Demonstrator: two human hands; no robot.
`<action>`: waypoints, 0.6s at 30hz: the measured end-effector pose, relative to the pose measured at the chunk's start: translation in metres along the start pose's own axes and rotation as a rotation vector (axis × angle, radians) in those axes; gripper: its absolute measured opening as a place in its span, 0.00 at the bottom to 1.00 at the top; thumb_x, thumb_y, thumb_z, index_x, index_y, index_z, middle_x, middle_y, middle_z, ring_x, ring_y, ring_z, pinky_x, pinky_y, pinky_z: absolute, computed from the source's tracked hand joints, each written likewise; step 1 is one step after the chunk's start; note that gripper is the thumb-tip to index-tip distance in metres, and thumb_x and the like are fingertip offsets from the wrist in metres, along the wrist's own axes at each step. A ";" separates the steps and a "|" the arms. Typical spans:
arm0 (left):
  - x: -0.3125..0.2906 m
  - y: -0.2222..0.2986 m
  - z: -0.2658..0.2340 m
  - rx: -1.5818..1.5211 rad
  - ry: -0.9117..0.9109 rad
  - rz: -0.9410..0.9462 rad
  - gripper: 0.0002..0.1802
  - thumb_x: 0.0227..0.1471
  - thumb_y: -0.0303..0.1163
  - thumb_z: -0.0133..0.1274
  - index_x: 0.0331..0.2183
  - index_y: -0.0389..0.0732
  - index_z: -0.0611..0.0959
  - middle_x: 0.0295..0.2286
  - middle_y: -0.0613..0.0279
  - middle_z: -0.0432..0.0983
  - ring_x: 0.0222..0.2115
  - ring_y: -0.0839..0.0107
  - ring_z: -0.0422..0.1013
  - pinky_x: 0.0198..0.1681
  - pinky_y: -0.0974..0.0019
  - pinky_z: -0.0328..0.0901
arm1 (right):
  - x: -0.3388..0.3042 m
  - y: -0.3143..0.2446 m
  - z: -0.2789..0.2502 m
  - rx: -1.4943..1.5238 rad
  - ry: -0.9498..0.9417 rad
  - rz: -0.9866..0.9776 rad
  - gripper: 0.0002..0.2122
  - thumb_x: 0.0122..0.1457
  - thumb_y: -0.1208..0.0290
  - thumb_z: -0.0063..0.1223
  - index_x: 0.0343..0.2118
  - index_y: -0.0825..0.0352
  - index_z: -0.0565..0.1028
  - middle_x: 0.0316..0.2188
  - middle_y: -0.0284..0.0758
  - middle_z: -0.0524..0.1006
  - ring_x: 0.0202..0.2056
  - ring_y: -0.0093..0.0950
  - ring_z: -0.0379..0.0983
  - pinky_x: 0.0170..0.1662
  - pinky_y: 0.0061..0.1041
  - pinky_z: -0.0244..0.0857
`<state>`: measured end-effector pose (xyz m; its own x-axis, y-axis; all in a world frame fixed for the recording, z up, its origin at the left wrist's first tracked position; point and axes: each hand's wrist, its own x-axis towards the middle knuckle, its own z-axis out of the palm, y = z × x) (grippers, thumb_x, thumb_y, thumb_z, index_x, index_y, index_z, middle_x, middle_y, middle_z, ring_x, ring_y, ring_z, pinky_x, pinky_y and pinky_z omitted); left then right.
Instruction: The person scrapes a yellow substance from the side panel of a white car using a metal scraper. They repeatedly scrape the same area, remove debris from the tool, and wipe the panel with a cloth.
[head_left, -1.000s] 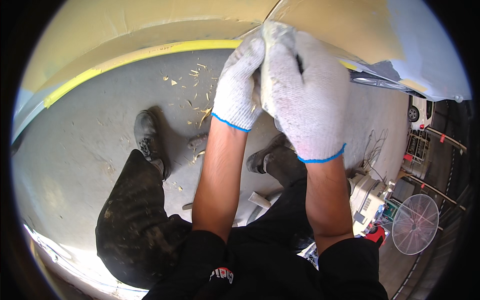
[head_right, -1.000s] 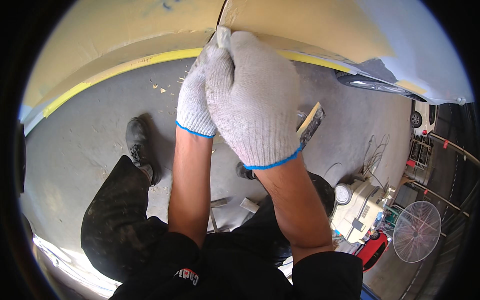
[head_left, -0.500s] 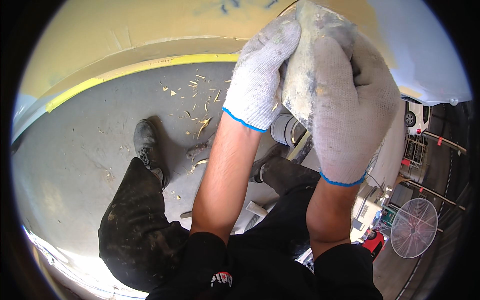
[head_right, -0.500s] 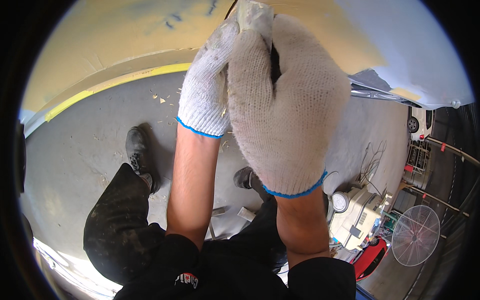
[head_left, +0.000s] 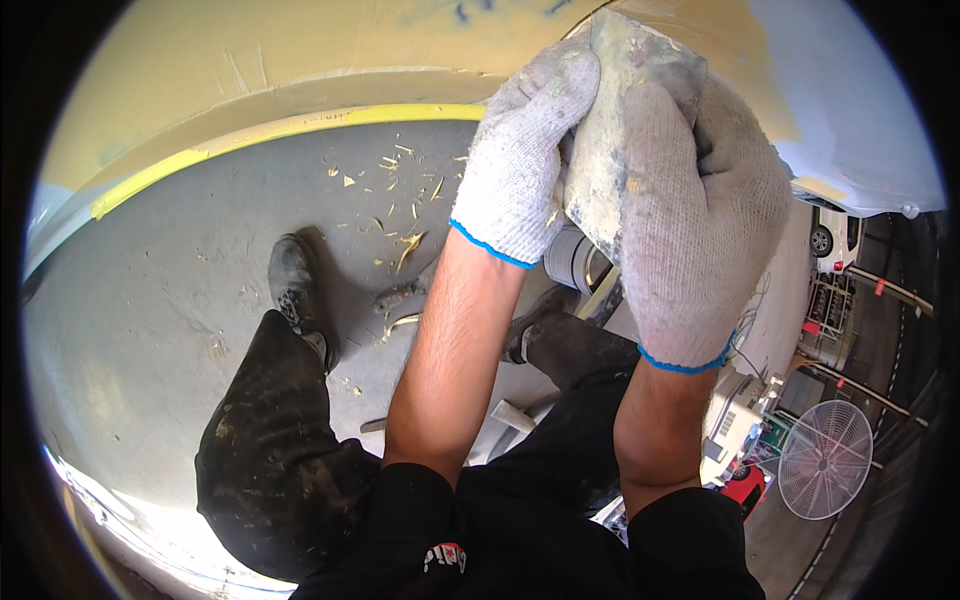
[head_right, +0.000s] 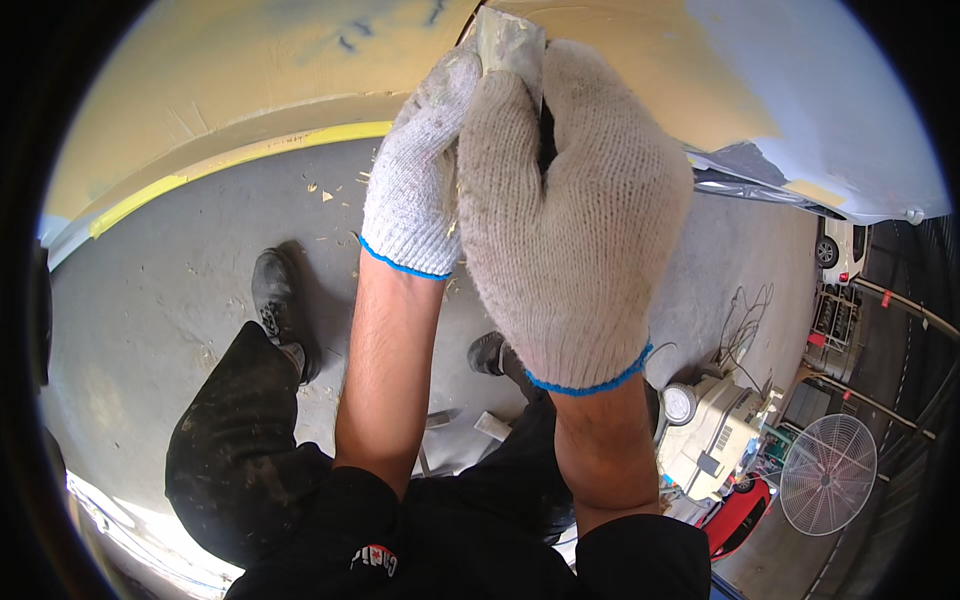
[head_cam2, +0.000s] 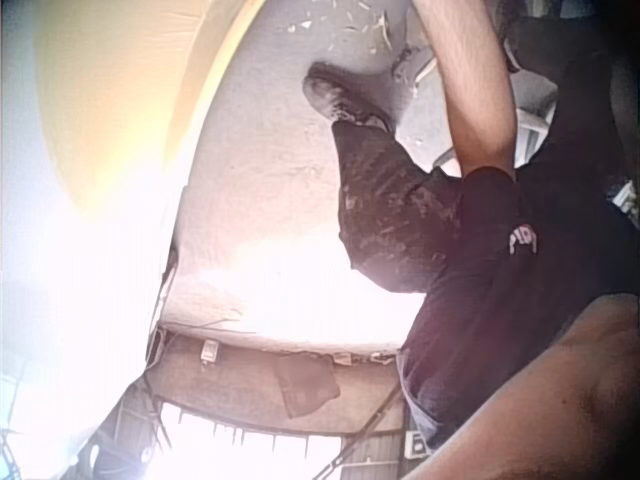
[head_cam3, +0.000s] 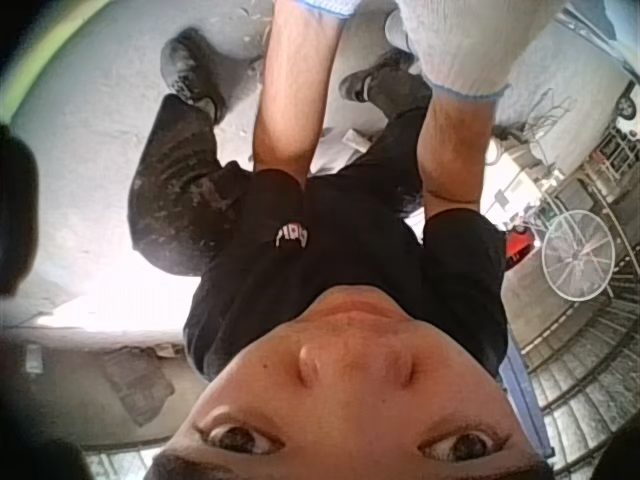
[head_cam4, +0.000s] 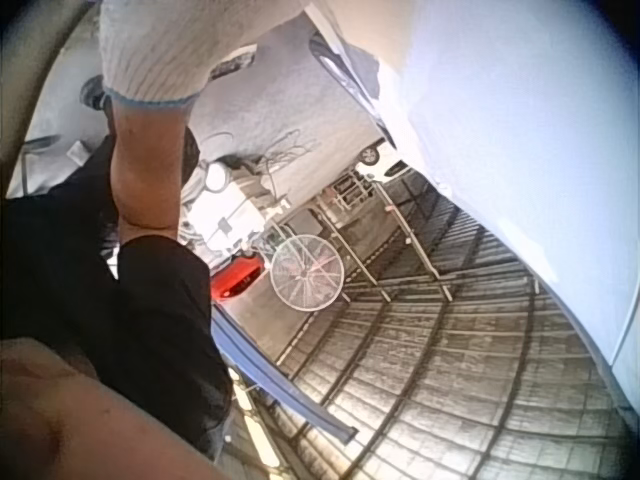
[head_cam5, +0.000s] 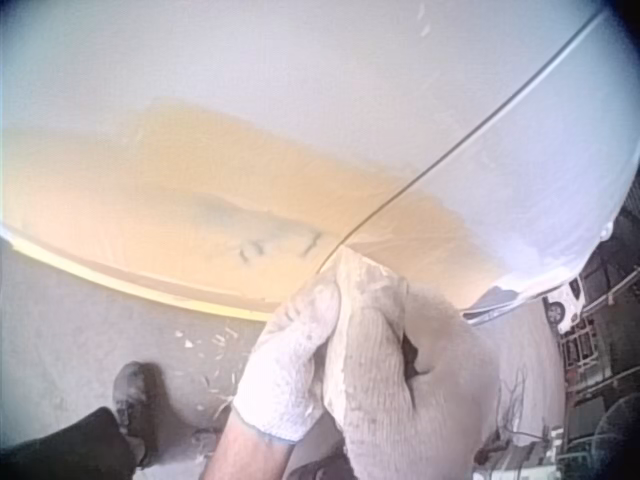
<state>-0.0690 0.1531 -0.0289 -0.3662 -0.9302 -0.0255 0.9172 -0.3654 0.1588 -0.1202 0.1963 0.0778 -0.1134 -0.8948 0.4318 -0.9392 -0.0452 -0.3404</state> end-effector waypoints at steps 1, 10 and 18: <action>0.000 0.000 -0.002 -0.006 0.002 -0.008 0.22 0.62 0.31 0.51 0.56 0.36 0.74 0.49 0.54 0.76 0.49 0.65 0.74 0.54 0.63 0.70 | 0.000 -0.003 -0.001 0.002 -0.016 0.021 0.12 0.61 0.69 0.61 0.42 0.72 0.81 0.28 0.34 0.82 0.30 0.18 0.76 0.37 0.22 0.70; -0.011 0.000 -0.018 -0.002 -0.012 -0.032 0.21 0.64 0.29 0.48 0.57 0.35 0.73 0.49 0.54 0.76 0.49 0.66 0.74 0.55 0.64 0.69 | -0.005 0.006 0.009 0.004 -0.102 -0.022 0.13 0.62 0.68 0.59 0.43 0.73 0.80 0.33 0.36 0.81 0.33 0.21 0.75 0.39 0.23 0.69; -0.004 0.004 0.003 0.016 0.019 -0.017 0.22 0.63 0.29 0.49 0.57 0.34 0.73 0.50 0.53 0.76 0.48 0.64 0.75 0.54 0.64 0.71 | -0.003 -0.008 -0.001 0.108 -0.018 0.093 0.12 0.61 0.69 0.59 0.42 0.73 0.81 0.30 0.34 0.81 0.32 0.19 0.75 0.39 0.22 0.69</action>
<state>-0.0648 0.1556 -0.0250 -0.3780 -0.9246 -0.0475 0.9083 -0.3803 0.1743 -0.1122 0.1993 0.0803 -0.1921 -0.9050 0.3797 -0.8844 -0.0080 -0.4666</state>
